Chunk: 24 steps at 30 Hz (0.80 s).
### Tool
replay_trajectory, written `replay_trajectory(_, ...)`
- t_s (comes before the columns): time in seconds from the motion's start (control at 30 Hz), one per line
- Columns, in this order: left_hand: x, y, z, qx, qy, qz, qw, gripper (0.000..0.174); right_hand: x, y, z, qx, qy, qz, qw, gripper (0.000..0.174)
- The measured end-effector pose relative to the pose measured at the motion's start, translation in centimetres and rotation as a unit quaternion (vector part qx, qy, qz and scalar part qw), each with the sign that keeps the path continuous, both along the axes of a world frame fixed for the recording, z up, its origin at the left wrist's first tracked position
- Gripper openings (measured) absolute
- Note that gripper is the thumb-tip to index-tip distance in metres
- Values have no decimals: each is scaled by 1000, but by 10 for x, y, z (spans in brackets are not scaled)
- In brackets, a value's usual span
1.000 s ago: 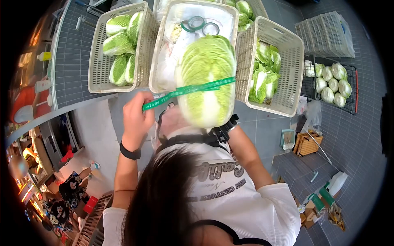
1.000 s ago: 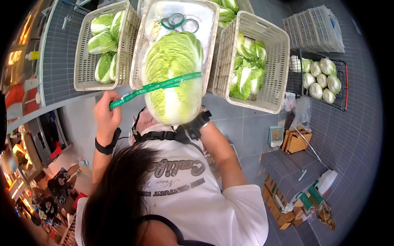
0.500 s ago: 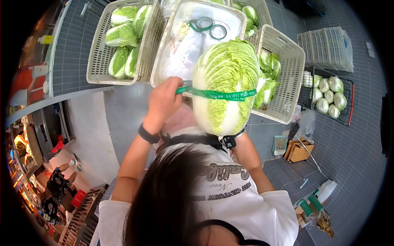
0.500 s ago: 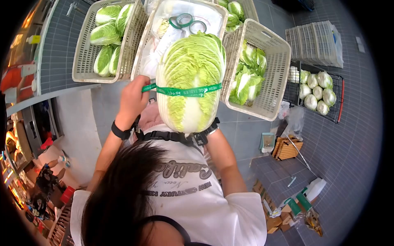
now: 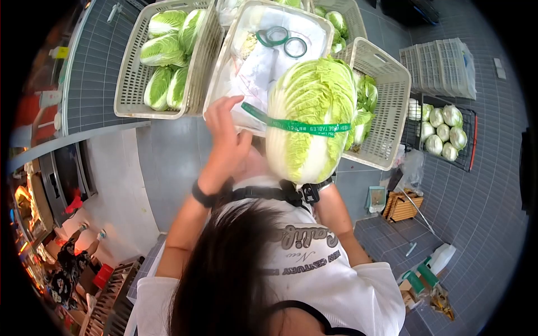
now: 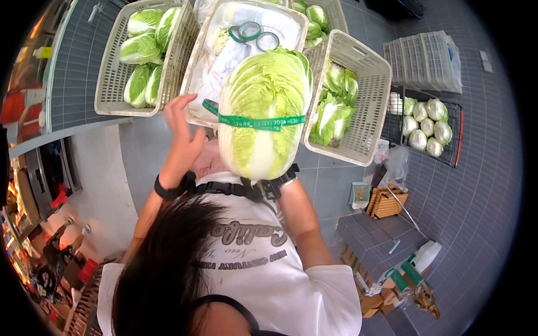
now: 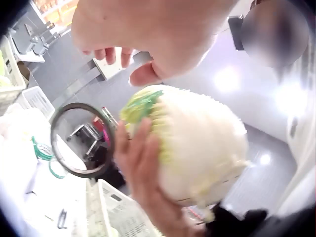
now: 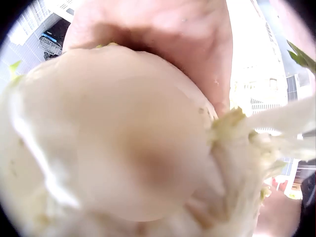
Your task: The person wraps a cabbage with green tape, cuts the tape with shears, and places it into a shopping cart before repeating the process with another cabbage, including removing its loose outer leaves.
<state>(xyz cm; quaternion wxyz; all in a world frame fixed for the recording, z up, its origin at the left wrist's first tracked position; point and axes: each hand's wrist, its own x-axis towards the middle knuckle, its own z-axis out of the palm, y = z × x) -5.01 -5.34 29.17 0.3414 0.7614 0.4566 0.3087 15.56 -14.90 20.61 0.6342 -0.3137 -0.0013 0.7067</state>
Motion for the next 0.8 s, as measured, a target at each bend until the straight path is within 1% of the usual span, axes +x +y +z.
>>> replay_trajectory(0.03,-4,-5,11,-24,-4,11,1000,65,0,2,1,0,1,-1,1000,50)
replay_trajectory(0.07,-5,-10,17,-146,-89,-26,985,66,-1,3,3,0,0,-3,1000,50)
replay_trajectory(0.1,-3,-15,23,-266,-172,-62,946,67,-2,4,4,-1,0,-5,1000,50)
replay_trajectory(0.13,1,-17,29,-380,-250,-96,886,68,-2,7,6,-2,0,-5,1000,50)
replay_trajectory(0.17,7,-16,35,-382,-252,-127,880,80,-3,9,8,-5,0,-6,1000,51)
replay_trajectory(0.27,13,-4,35,-394,-280,-105,869,89,-4,23,26,-31,6,-6,999,51)
replay_trajectory(0.3,13,3,21,-379,-284,-115,873,88,-5,28,35,-51,7,-7,999,51)
replay_trajectory(0.33,9,11,-3,-365,-289,-126,876,88,-4,31,42,-53,-20,0,998,51)
replay_trajectory(0.37,5,17,-17,-352,-294,-140,878,88,-4,32,52,-60,-50,9,997,51)
replay_trajectory(0.4,2,19,-15,-420,-331,-124,836,91,-2,31,55,8,-244,66,968,58)
replay_trajectory(0.43,0,18,-13,-486,-363,-107,788,94,1,30,57,58,-434,92,894,65)
replay_trajectory(0.47,-5,21,-12,-549,-390,-87,734,97,4,30,64,117,-596,107,787,69)
replay_trajectory(0.5,-12,24,-37,-537,-414,-97,728,95,3,28,84,105,-584,137,793,71)
replay_trajectory(0.53,-11,23,-35,-526,-486,-75,694,82,5,28,87,127,-588,122,789,69)
replay_trajectory(0.6,-12,26,-46,-565,-521,-57,637,66,14,33,83,171,-595,93,779,65)
replay_trajectory(0.63,-12,26,-51,-583,-528,-48,616,66,18,37,77,177,-716,67,672,59)
replay_trajectory(0.67,-12,23,-54,-595,-535,-35,598,65,19,40,70,190,-726,77,656,59)
replay_trajectory(0.73,-17,21,-56,-597,-531,-21,601,65,11,49,52,213,-745,98,624,60)
replay_trajectory(0.77,-19,22,-55,-597,-531,-18,601,65,-1,56,31,218,-675,95,698,64)
replay_trajectory(0.8,-22,26,-56,-590,-527,-12,611,65,-11,61,23,216,-682,98,692,58)
